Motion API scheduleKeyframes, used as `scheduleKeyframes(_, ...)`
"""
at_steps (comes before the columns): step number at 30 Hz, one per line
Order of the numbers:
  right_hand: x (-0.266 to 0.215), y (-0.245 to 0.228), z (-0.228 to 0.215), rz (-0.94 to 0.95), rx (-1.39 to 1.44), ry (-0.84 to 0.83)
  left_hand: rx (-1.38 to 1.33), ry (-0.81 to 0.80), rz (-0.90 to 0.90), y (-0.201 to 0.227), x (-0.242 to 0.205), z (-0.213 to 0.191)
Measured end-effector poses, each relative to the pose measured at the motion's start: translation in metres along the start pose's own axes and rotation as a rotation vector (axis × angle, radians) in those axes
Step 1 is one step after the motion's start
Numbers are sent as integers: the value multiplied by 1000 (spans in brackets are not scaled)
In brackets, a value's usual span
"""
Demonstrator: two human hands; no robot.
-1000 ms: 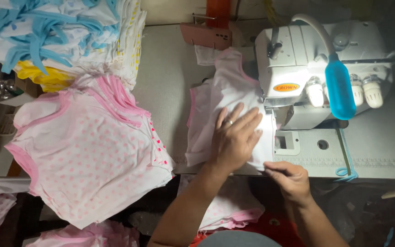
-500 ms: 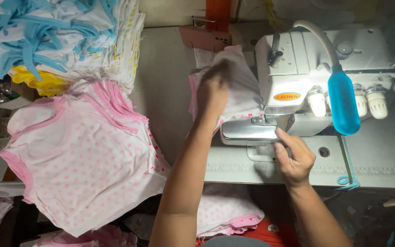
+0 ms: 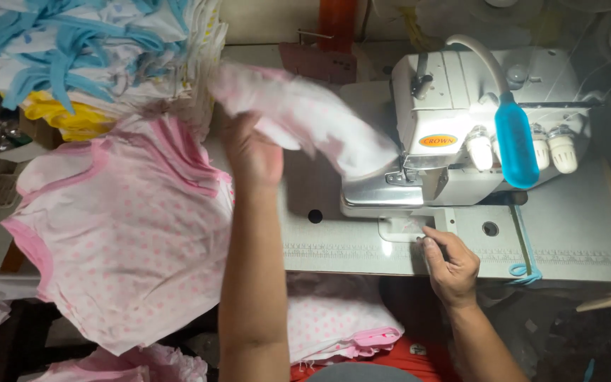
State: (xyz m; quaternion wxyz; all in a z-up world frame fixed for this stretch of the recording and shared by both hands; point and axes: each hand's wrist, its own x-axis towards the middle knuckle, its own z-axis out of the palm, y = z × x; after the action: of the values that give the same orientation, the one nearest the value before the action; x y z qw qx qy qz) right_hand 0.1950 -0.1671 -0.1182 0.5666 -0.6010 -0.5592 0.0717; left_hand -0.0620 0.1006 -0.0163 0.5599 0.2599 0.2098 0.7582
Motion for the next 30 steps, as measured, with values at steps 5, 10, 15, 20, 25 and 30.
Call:
scheduleKeyframes(5,-14,11,4,322,430,-158,555,-1002,-518,113,-58,-19)
scheduleKeyframes(10,3,-14,31,478,629,-247,1360,-984,-41,46,-90,-4)
scheduleKeyframes(15,-7,7,67,596,709,-221,1230,-1010,823,-18,-107,17)
scheduleKeyframes(20,-23,5,46,621,881,-200,1424,-979,702,-26,-124,20)
scheduleKeyframes(25,-37,11,13,588,730,-60,1596,-894,632,-13,-137,49)
scheduleKeyframes(30,-41,8,13,453,477,77,1648,-944,457,-32,-124,60)
